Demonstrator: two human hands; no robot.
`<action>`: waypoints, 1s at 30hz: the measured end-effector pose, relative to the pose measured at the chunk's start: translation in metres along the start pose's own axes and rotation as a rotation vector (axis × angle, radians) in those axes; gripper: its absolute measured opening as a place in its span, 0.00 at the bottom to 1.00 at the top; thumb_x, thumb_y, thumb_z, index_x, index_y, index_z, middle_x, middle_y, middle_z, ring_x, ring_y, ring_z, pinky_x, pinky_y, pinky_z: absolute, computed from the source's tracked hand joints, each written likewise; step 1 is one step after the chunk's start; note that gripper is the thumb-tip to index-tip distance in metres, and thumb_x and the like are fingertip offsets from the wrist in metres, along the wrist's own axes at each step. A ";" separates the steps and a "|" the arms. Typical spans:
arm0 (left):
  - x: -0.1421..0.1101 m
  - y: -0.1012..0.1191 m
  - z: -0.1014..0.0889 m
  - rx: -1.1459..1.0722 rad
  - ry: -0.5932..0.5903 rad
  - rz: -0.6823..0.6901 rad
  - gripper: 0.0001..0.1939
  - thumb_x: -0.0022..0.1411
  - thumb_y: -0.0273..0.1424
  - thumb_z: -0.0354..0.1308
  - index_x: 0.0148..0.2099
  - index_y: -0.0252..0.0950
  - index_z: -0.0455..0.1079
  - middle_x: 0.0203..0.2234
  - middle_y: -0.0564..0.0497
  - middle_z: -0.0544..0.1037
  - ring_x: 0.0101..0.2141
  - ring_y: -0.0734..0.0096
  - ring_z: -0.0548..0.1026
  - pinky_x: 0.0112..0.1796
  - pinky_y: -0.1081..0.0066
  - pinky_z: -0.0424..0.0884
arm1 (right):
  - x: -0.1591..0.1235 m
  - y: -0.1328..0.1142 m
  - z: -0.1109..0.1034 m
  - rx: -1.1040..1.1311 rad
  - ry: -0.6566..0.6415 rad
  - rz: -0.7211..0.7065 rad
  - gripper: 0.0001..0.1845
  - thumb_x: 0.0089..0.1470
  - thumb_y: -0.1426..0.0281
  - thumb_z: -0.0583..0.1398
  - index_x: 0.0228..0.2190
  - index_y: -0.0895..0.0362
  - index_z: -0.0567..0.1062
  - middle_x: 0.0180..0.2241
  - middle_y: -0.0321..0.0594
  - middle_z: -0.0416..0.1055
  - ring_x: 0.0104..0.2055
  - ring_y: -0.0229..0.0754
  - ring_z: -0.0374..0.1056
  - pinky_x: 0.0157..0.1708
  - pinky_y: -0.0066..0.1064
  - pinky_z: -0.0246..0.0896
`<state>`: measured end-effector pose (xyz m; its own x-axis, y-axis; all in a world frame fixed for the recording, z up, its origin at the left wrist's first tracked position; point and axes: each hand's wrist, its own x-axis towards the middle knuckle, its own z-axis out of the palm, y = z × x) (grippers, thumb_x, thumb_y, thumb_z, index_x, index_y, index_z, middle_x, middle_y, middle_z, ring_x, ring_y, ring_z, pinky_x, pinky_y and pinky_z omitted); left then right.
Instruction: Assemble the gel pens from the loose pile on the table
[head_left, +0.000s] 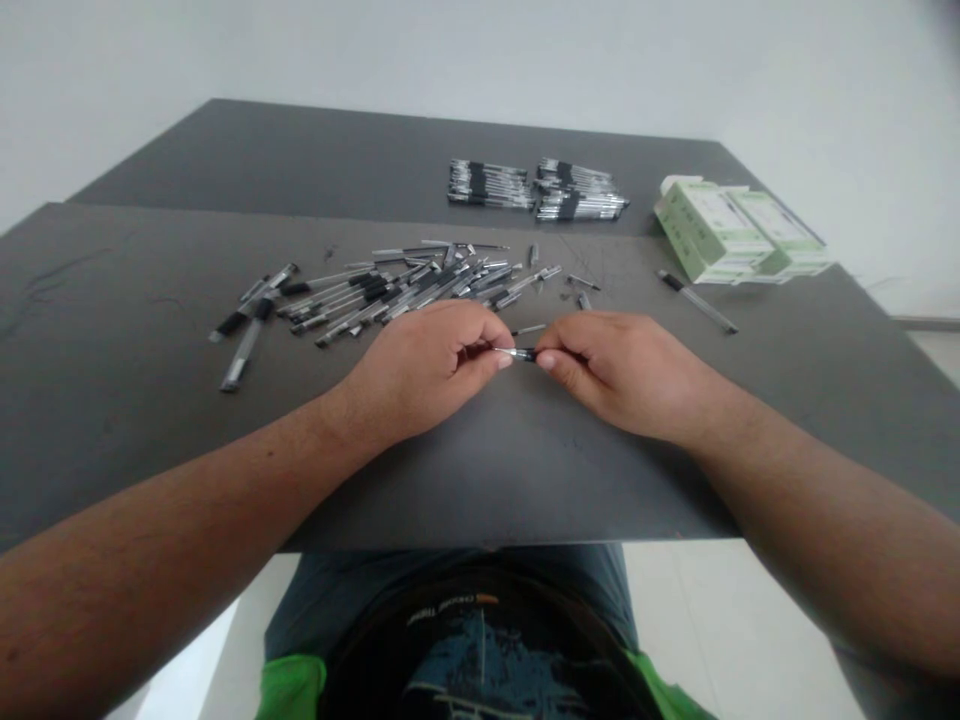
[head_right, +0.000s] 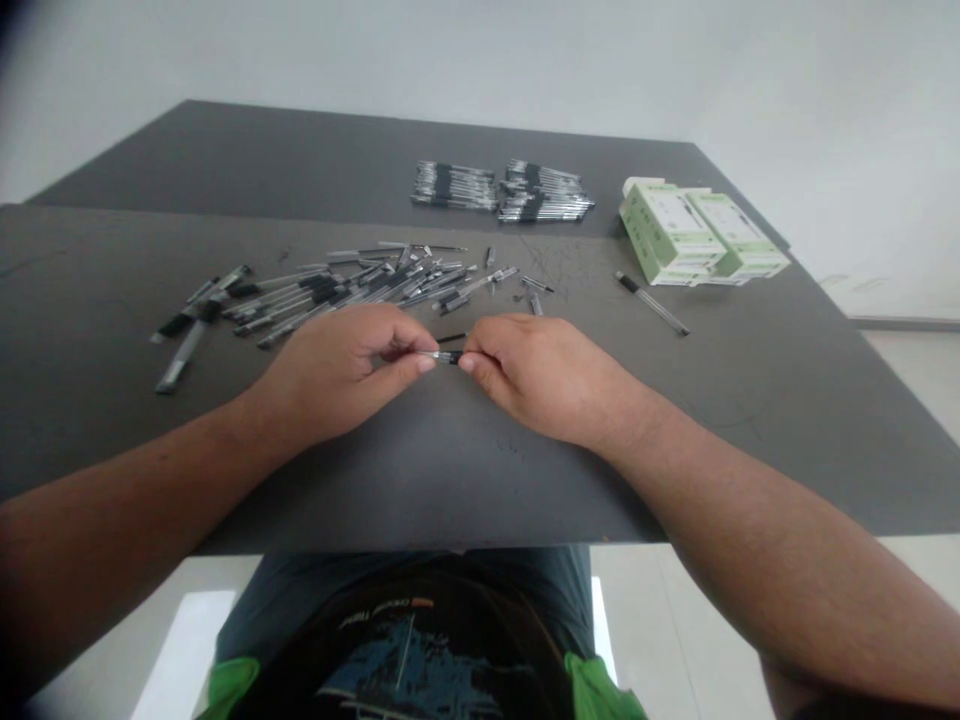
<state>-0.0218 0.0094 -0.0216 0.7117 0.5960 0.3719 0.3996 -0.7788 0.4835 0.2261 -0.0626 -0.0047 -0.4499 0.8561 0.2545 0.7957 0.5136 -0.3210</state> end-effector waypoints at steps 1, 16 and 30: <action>0.000 0.000 -0.001 0.011 0.001 -0.004 0.08 0.71 0.34 0.61 0.45 0.40 0.81 0.35 0.52 0.84 0.37 0.65 0.81 0.44 0.66 0.75 | 0.000 0.000 0.000 0.001 0.008 0.001 0.12 0.72 0.66 0.57 0.40 0.55 0.80 0.33 0.41 0.79 0.35 0.45 0.72 0.37 0.34 0.59; 0.013 -0.031 -0.065 0.390 -0.204 -0.106 0.14 0.69 0.38 0.57 0.47 0.41 0.83 0.38 0.49 0.86 0.40 0.60 0.82 0.44 0.62 0.73 | 0.001 0.008 -0.002 -0.092 -0.024 0.085 0.14 0.71 0.65 0.56 0.41 0.56 0.81 0.36 0.45 0.82 0.38 0.49 0.77 0.40 0.36 0.64; 0.017 -0.040 -0.043 0.623 -0.570 -0.180 0.14 0.65 0.31 0.56 0.44 0.40 0.84 0.41 0.47 0.87 0.41 0.58 0.82 0.42 0.64 0.70 | 0.001 0.004 -0.001 -0.096 -0.083 0.076 0.14 0.72 0.64 0.57 0.42 0.55 0.81 0.35 0.44 0.81 0.38 0.48 0.77 0.40 0.36 0.64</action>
<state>-0.0512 0.0592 -0.0004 0.7215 0.6618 -0.2037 0.6596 -0.7464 -0.0882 0.2293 -0.0594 -0.0049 -0.4152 0.8963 0.1554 0.8624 0.4422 -0.2463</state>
